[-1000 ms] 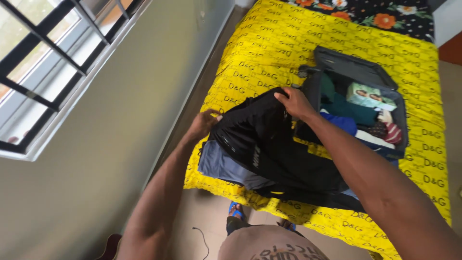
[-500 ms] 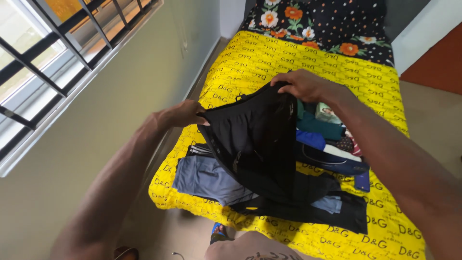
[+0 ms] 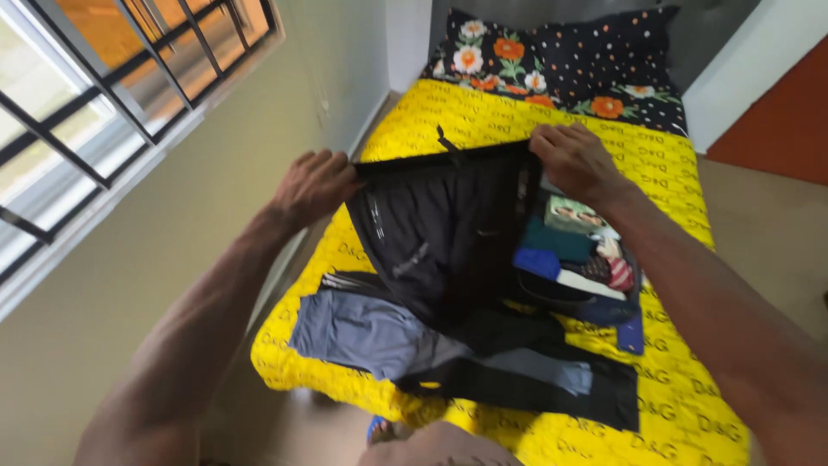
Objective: Packing various items of clothing and small objects into a suitcase on a bed.
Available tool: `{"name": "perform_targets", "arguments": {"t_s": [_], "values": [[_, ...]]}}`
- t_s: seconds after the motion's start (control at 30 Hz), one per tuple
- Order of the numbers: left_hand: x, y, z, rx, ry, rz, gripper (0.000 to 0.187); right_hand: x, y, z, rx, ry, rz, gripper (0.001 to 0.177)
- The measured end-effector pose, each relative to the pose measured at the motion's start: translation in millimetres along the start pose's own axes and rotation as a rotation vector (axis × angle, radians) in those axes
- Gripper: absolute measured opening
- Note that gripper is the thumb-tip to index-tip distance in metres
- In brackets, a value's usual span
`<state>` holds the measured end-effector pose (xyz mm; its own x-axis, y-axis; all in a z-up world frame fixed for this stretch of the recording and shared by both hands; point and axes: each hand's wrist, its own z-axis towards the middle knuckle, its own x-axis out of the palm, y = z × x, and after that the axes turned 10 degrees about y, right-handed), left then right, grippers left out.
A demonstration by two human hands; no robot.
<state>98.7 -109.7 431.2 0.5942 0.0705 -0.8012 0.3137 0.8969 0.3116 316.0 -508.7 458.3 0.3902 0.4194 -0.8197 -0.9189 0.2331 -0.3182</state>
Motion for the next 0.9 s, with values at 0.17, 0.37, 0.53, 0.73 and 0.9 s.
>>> {"name": "perform_targets", "arguments": {"t_s": [0.17, 0.37, 0.53, 0.73, 0.9], "values": [[8, -1, 27, -0.042, -0.079, -0.023, 0.02, -5, 1, 9, 0.216, 0.011, 0.007, 0.011], [-30, 21, 66, 0.001, -0.316, -0.047, 0.025, -32, -11, 11, 0.204, -0.505, -0.197, 0.011], [-8, 21, 70, -0.002, -0.151, 0.052, 0.029, -33, -13, 0, 0.261, -0.268, -0.141, 0.015], [-33, 11, 97, -0.13, -0.104, -0.258, 0.028, -45, -25, -1, 0.355, -0.255, 0.054, 0.02], [-67, 18, 124, -0.039, -0.343, -0.353, 0.026, -82, -32, 9, 0.249, -0.527, -0.107, 0.019]]}}
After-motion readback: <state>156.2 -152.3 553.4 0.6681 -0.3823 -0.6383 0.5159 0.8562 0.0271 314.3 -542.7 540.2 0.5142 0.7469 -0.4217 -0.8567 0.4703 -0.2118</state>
